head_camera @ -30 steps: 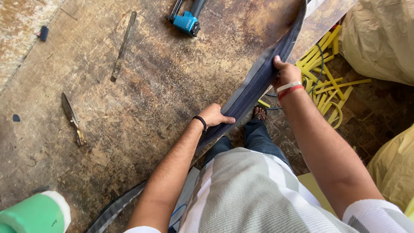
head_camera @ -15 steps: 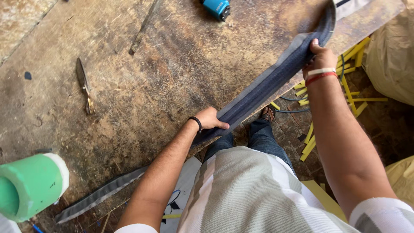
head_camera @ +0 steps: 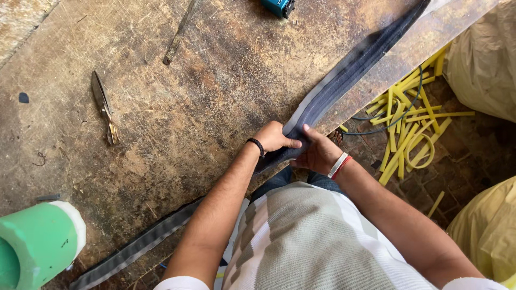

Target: The person works at a workshop table with a long dark fabric strap, folding and pressing it while applying hot glue along its edge with a glue gun. They reposition and straighten the strap repeatedly along the table as they work along its length.

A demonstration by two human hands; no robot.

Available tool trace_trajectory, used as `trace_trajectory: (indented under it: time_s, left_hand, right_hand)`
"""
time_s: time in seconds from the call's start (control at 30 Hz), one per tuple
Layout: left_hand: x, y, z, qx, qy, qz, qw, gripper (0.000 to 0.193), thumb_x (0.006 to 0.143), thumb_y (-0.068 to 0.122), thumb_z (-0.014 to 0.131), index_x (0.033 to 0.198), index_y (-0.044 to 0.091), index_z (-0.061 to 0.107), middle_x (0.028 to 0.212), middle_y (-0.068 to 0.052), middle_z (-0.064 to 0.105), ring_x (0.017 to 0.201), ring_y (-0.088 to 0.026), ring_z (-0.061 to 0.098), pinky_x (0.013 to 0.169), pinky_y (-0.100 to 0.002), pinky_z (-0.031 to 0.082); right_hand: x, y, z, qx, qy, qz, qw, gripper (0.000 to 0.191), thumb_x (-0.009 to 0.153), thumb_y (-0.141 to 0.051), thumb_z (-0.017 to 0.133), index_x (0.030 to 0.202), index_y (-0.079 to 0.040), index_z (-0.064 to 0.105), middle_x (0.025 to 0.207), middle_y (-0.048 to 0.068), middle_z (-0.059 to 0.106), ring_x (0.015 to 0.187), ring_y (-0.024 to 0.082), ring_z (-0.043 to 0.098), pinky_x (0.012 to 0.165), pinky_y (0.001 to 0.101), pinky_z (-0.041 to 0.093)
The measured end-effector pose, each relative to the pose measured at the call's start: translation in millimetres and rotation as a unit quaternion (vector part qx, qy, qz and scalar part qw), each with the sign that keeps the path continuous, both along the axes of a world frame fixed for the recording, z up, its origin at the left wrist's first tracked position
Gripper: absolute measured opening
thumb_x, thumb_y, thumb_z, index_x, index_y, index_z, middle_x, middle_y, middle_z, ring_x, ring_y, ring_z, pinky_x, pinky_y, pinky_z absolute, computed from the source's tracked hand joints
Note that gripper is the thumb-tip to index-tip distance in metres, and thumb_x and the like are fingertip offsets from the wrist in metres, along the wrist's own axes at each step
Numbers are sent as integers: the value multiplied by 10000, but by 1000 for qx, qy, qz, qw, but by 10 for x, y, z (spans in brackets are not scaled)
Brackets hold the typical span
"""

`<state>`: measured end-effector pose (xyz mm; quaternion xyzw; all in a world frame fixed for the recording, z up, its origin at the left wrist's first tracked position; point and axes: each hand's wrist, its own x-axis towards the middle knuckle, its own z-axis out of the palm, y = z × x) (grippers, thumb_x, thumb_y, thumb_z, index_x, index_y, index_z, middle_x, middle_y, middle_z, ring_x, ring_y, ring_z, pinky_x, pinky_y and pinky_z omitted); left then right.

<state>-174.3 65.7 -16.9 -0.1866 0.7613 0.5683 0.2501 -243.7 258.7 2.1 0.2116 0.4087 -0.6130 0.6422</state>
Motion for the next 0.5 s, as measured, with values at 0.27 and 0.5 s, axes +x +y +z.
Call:
trace_trajectory:
  time_s: [0.27, 0.5]
  left_hand:
    - [124, -13, -221, 122, -31, 65, 990, 520, 702, 361, 915, 1036, -14, 784, 952, -117, 811, 851, -191, 747, 771, -352, 582]
    - [227, -41, -91, 32, -32, -65, 997, 610, 681, 416, 909, 1094, -6, 758, 960, -138, 803, 870, -225, 753, 808, -360, 573]
  right_hand:
    - [146, -232, 124, 199, 294, -77, 932, 184, 927, -207, 772, 1017, -47, 760, 920, 67, 770, 690, 165, 711, 592, 311, 563]
    - [-47, -182, 219, 163, 311, -185, 918, 198, 904, -142, 784, 1030, 7, 749, 972, 100, 777, 777, 193, 758, 717, 353, 648]
